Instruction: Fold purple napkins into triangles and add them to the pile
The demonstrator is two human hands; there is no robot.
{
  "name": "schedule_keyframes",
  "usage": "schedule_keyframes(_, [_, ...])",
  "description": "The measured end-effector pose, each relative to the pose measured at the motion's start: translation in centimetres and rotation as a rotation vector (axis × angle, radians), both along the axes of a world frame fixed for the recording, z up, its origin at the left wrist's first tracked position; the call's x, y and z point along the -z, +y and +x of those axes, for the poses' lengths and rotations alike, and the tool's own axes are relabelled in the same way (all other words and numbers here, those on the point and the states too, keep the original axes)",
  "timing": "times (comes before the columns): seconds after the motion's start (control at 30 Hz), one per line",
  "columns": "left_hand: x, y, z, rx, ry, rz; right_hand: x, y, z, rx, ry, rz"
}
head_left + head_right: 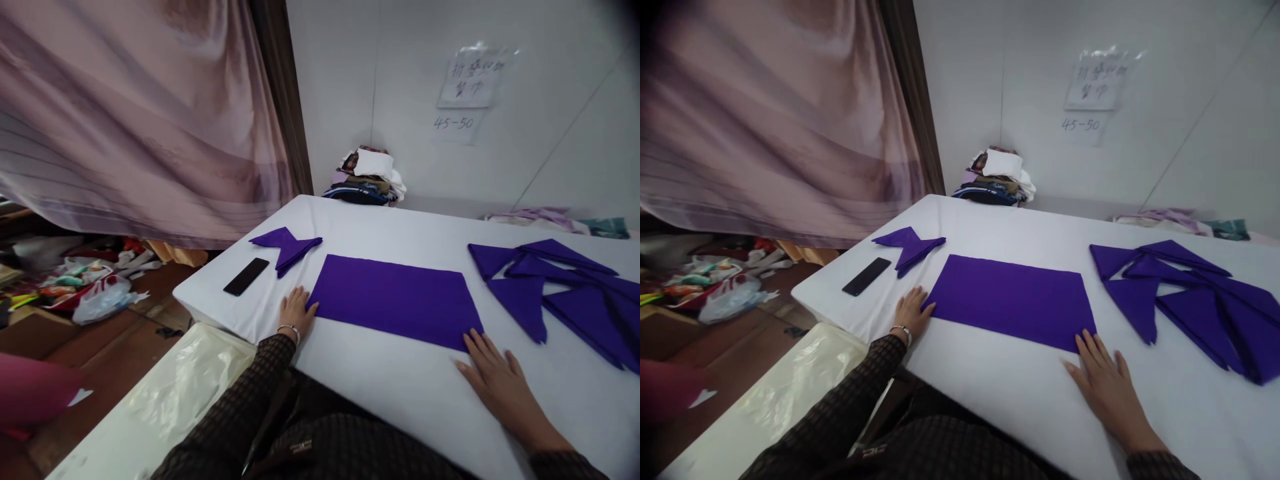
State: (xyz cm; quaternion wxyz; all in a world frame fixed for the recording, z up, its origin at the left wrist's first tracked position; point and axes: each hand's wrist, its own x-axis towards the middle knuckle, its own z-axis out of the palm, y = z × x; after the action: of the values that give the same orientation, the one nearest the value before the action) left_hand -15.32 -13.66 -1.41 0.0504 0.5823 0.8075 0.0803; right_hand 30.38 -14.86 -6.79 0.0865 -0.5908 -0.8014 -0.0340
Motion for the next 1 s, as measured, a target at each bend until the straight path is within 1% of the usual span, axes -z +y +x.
schedule_keyframes(0.13, [0.2,-0.1,-0.6,-0.022,-0.057,0.125,-0.2,0.1,-0.1,0.003,0.006,-0.012])
schedule_keyframes(0.2, [-0.2,0.1,-0.9,-0.033,-0.081,0.16,-0.6,0.3,-0.6,-0.022,0.008,0.026])
schedule_keyframes(0.27, [-1.0,1.0,-0.9,-0.037,-0.09,0.189,-1.2,0.7,-1.6,-0.071,0.02,0.066])
schedule_keyframes(0.33, [-2.1,2.6,-0.6,-0.028,-0.085,0.2,-2.1,1.3,-3.4,-0.129,0.038,0.074])
schedule_keyframes(0.4, [-3.1,4.9,-0.2,-0.015,-0.083,0.176,-3.3,2.0,-5.8,-0.192,0.057,0.056])
schedule_keyframes(0.5, [-3.7,8.9,0.5,-0.034,-0.096,0.125,-4.7,3.0,-9.9,-0.288,0.08,0.012])
schedule_keyframes(0.6, [-3.3,12.3,0.6,-0.089,-0.103,0.089,-4.9,3.7,-12.9,-0.342,0.087,-0.05])
schedule_keyframes(0.7, [-2.5,14.4,0.4,-0.151,-0.098,0.066,-3.8,4.0,-14.0,-0.32,0.077,-0.128])
schedule_keyframes(0.83, [-1.4,15.5,0.1,-0.186,-0.094,0.071,-2.6,4.0,-13.8,-0.3,0.07,-0.166])
schedule_keyframes(1.0, [-0.7,15.9,0.0,-0.228,-0.106,0.093,-2.5,4.1,-13.7,-0.306,0.078,-0.178])
